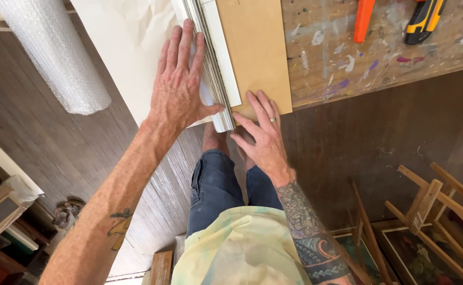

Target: The person is using a metal straight edge and a utility knife to precisely cut a stack of art prints on a workbench.

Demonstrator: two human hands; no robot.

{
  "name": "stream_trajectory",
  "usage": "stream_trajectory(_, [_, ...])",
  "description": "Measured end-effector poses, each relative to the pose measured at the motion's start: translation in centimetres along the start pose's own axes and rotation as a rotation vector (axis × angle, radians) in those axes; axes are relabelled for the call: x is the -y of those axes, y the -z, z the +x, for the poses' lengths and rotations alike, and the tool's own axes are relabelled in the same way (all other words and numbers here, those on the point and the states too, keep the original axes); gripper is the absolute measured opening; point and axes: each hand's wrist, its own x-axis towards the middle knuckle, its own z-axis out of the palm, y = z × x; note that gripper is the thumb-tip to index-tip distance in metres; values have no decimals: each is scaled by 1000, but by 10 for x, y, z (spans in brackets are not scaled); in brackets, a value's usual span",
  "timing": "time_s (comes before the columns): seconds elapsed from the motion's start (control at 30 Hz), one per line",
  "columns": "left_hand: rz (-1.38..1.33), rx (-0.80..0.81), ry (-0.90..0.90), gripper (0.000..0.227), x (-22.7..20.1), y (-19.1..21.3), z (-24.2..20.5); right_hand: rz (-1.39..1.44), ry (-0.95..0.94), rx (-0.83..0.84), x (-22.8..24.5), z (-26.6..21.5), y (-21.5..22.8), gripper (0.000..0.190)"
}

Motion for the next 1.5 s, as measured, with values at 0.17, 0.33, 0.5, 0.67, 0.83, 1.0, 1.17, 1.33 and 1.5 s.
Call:
stream_trajectory(0.17, [-2, 19, -2, 149, 0, 1, 1, -19, -9, -49, 0, 0, -5, 32])
stream_trajectory(0.33, [-10, 4, -13, 150, 2, -1, 1, -29, -6, -62, -3, -2, -9, 30])
stream_trajectory(0.5, [-18, -38, -24, 149, 2, -1, 0, -36, 2, -62, -5, -3, -10, 28])
stream_trajectory(0.67, [-2, -14, -7, 150, 0, 0, 1, -56, 16, -61, -7, -6, -12, 28])
stream_trajectory(0.83, [11, 10, 15, 151, -1, -1, 1, -72, 30, -66, -11, -8, -16, 28])
stream_trajectory(1.0, [20, 20, 19, 152, 0, -3, 2, -115, 54, -58, -16, -12, -21, 31])
stream_trajectory(1.17, [18, 24, 15, 152, 1, -4, 2, -123, 65, -55, -18, -13, -23, 34])
stream_trajectory(1.33, [9, 15, 19, 153, 2, -4, 2, -149, 78, -67, -21, -15, -26, 35])
stream_trajectory(1.5, [7, 11, 10, 153, 3, -4, 2, -148, 97, -91, -23, -15, -28, 32])
